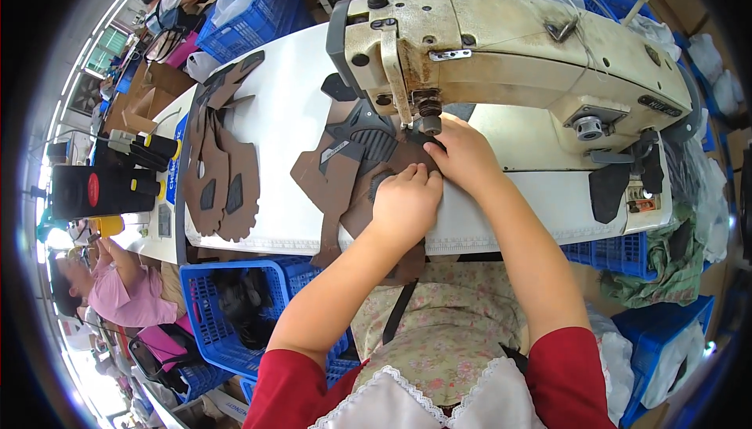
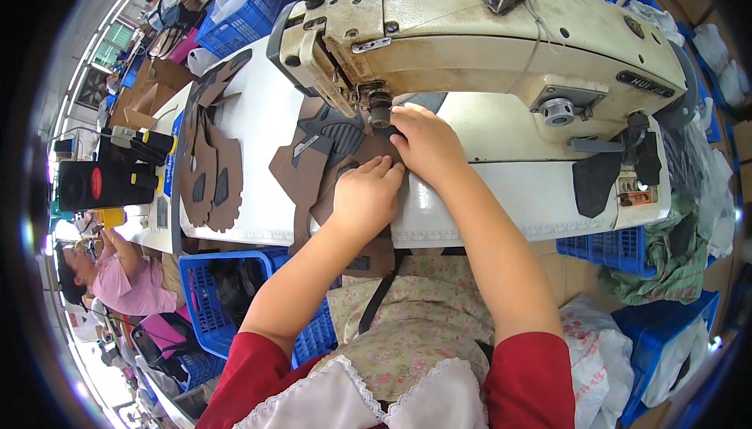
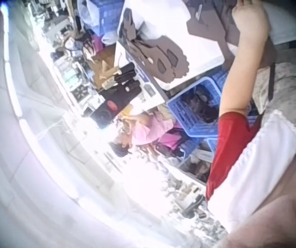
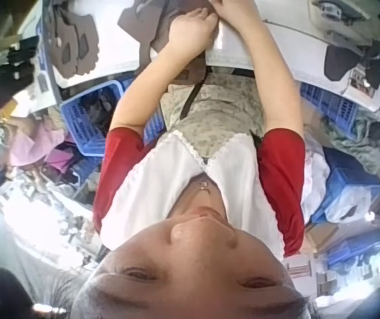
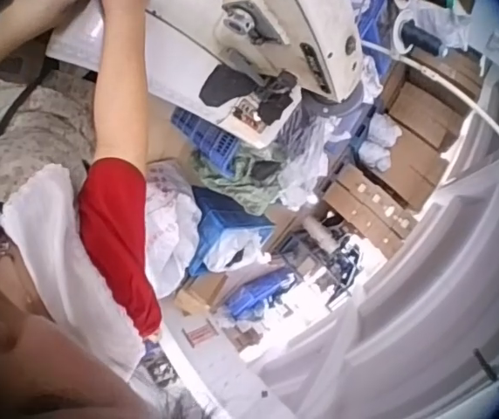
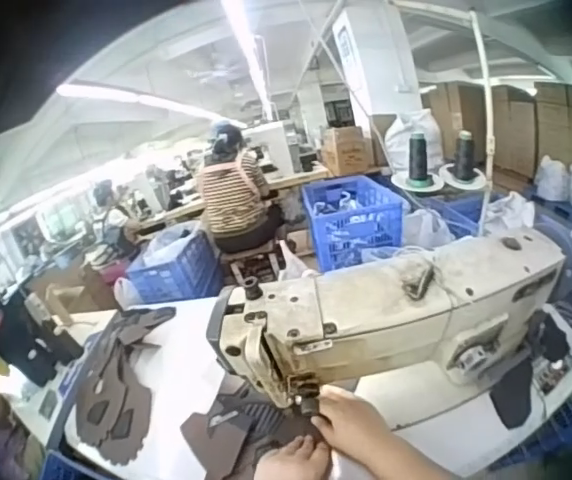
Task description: Using an industrial sewing machine to stitch together components of a shoe upper and trimming excess material with scissors.
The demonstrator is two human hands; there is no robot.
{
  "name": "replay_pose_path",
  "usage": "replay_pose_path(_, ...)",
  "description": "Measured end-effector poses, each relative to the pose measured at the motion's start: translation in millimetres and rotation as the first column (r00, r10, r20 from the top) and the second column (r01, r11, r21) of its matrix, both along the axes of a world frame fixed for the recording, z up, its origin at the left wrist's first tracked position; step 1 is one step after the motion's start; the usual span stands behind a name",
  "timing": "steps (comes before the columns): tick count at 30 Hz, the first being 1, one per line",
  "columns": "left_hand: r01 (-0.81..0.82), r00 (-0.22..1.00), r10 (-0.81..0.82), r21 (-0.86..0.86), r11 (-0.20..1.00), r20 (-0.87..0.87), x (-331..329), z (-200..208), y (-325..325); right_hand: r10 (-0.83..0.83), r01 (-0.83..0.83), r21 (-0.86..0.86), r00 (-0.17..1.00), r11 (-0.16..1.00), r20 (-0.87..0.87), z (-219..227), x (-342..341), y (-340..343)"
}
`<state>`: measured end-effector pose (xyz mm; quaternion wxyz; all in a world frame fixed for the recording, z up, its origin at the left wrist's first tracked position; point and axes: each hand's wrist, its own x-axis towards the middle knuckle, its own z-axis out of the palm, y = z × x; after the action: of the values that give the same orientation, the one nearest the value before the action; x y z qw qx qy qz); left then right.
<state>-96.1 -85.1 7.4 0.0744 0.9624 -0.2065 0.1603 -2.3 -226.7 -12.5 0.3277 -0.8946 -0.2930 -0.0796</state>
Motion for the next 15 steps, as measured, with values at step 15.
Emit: replay_pose_path(15,0.200,0.977,-0.204,0.065,0.978,0.055,3,6,22,0.013,-0.012,0.060,1.000,0.998,-0.023,5,2,-2)
